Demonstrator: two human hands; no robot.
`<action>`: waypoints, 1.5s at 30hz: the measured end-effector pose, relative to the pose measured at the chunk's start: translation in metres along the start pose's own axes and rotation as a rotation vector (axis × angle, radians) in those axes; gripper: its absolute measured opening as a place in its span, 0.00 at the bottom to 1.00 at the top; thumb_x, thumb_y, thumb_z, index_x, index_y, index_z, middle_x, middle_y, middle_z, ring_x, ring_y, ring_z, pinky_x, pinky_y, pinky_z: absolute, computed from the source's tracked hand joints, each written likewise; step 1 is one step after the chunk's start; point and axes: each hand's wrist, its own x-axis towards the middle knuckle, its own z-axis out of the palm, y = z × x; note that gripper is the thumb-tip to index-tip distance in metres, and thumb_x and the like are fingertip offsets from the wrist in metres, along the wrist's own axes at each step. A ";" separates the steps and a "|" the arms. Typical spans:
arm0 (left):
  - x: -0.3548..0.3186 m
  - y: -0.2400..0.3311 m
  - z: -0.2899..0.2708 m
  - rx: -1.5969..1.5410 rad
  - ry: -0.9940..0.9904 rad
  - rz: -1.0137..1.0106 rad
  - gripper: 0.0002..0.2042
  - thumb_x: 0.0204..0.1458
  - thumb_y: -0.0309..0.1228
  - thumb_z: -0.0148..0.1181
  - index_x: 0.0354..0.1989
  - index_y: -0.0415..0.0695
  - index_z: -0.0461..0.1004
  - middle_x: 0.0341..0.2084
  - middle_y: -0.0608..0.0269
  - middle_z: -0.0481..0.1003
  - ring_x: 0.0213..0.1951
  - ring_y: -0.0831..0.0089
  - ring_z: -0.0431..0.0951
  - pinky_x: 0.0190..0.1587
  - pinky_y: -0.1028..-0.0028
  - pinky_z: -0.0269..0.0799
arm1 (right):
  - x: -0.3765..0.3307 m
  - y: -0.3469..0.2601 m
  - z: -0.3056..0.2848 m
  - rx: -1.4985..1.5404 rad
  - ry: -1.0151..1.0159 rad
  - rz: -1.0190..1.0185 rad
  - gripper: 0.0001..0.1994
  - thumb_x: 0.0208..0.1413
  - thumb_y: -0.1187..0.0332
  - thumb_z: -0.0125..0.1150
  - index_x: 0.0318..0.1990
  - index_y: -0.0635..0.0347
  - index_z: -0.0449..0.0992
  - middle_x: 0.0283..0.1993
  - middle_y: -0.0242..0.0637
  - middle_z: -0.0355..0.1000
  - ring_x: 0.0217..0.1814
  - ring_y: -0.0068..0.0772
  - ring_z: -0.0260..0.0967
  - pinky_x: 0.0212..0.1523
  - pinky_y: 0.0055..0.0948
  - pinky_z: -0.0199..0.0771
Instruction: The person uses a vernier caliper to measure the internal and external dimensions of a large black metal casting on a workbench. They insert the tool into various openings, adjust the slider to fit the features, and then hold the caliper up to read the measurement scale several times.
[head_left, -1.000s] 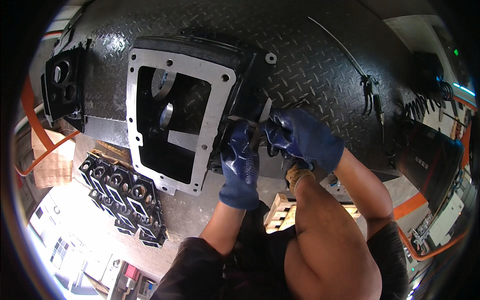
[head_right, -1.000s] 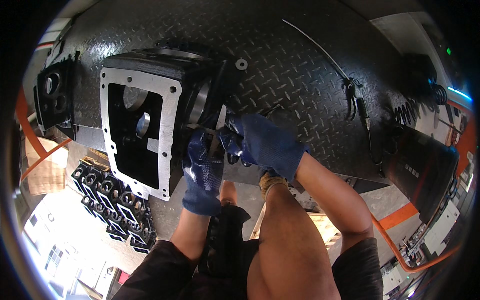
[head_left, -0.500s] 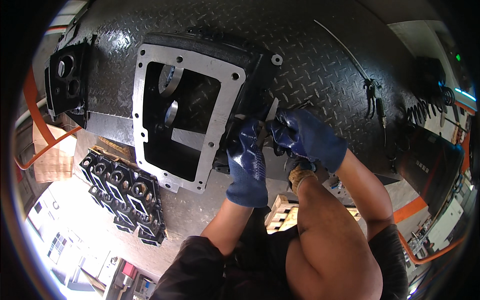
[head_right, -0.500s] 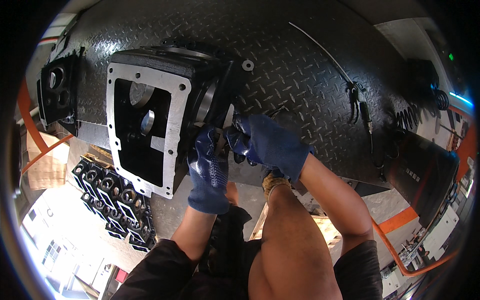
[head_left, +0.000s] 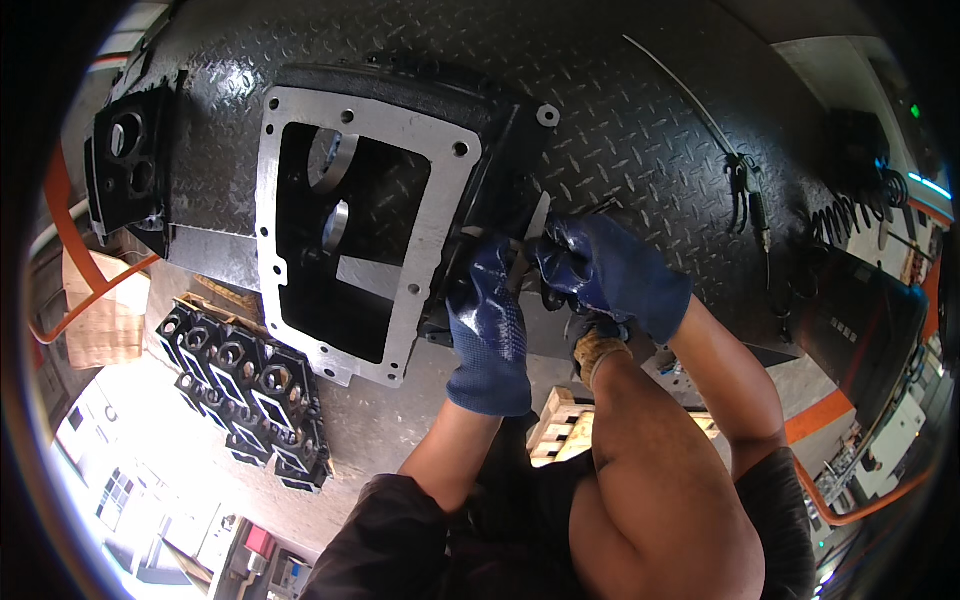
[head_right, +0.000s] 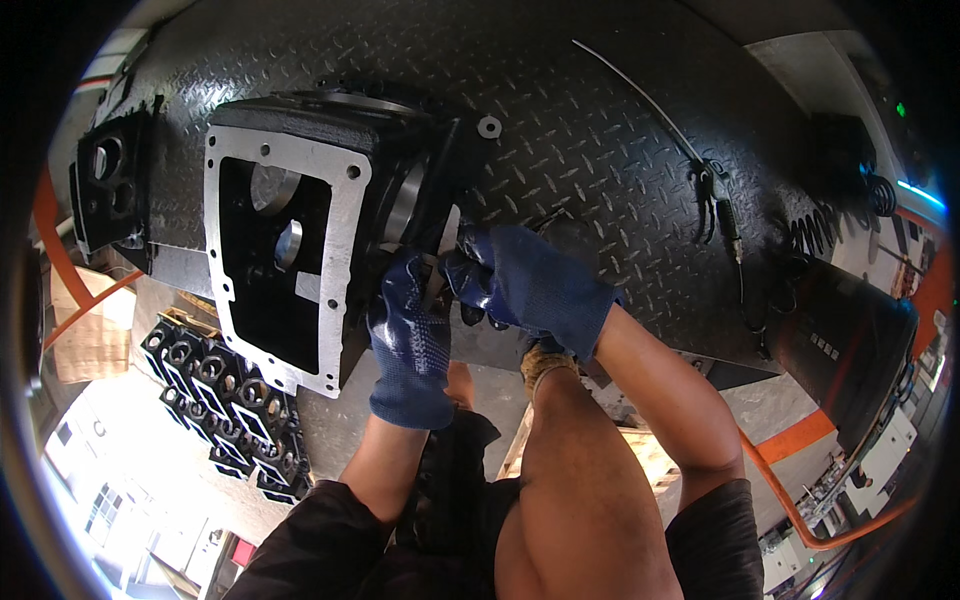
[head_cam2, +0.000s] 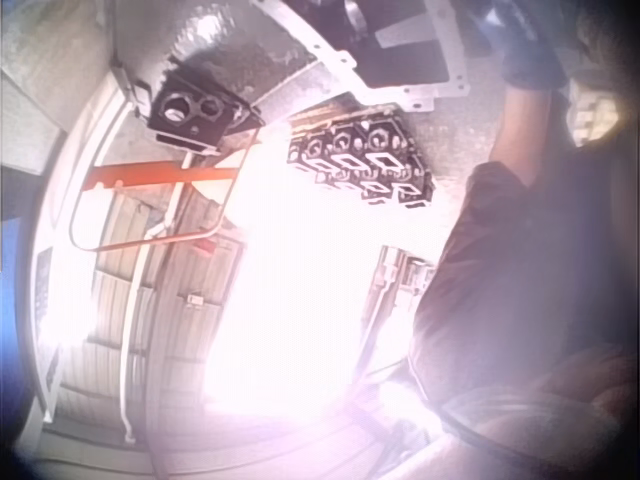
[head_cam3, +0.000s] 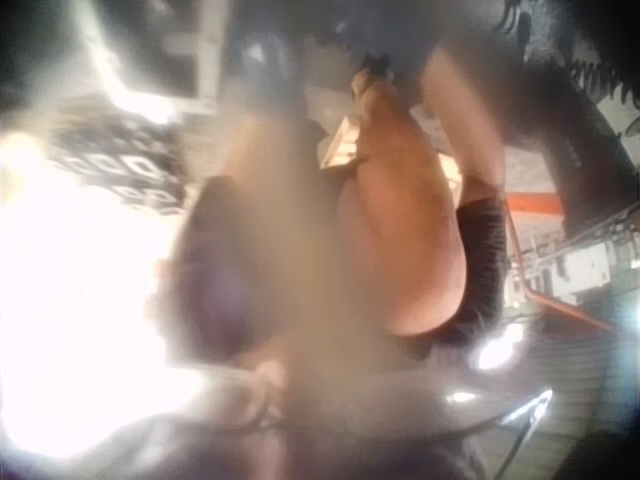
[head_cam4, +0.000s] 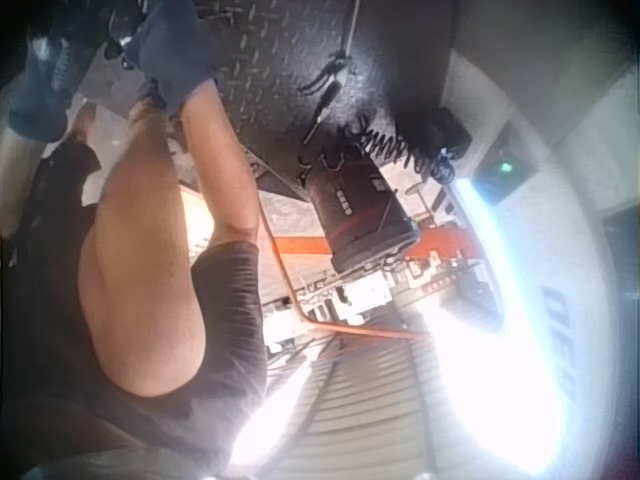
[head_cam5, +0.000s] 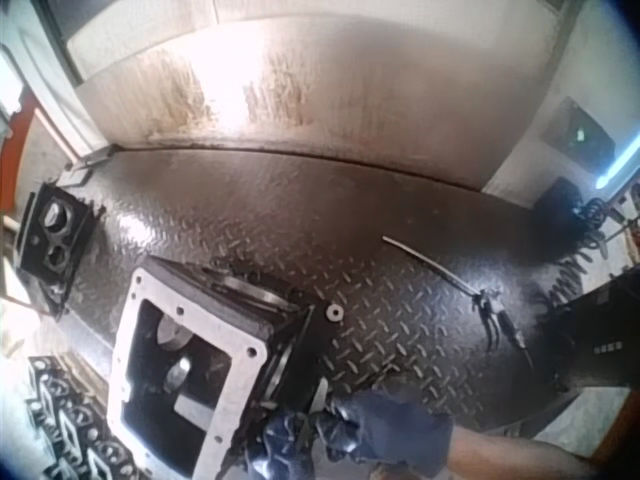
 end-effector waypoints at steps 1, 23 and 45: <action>-0.001 -0.002 0.001 0.092 -0.006 0.077 0.15 0.59 0.33 0.51 0.51 0.40 0.69 0.45 0.58 0.72 0.48 0.69 0.72 0.50 0.70 0.69 | 0.000 0.007 0.001 0.061 -0.002 -0.005 0.05 0.55 0.75 0.58 0.37 0.68 0.72 0.32 0.43 0.74 0.32 0.25 0.73 0.29 0.28 0.75; 0.010 0.011 -0.017 0.339 -0.142 0.191 0.16 0.54 0.25 0.54 0.52 0.40 0.67 0.44 0.52 0.73 0.44 0.62 0.76 0.46 0.70 0.72 | -0.034 0.020 -0.013 -0.155 0.288 -0.120 0.16 0.51 0.67 0.64 0.46 0.63 0.73 0.41 0.50 0.73 0.40 0.38 0.75 0.39 0.34 0.73; -0.049 0.070 -0.044 -0.263 -0.307 -0.364 0.06 0.57 0.23 0.51 0.37 0.33 0.73 0.33 0.57 0.72 0.28 0.75 0.76 0.30 0.78 0.71 | -0.067 -0.045 -0.053 -0.187 -0.361 -0.266 0.20 0.52 0.63 0.64 0.49 0.64 0.71 0.35 0.44 0.72 0.35 0.40 0.75 0.35 0.34 0.74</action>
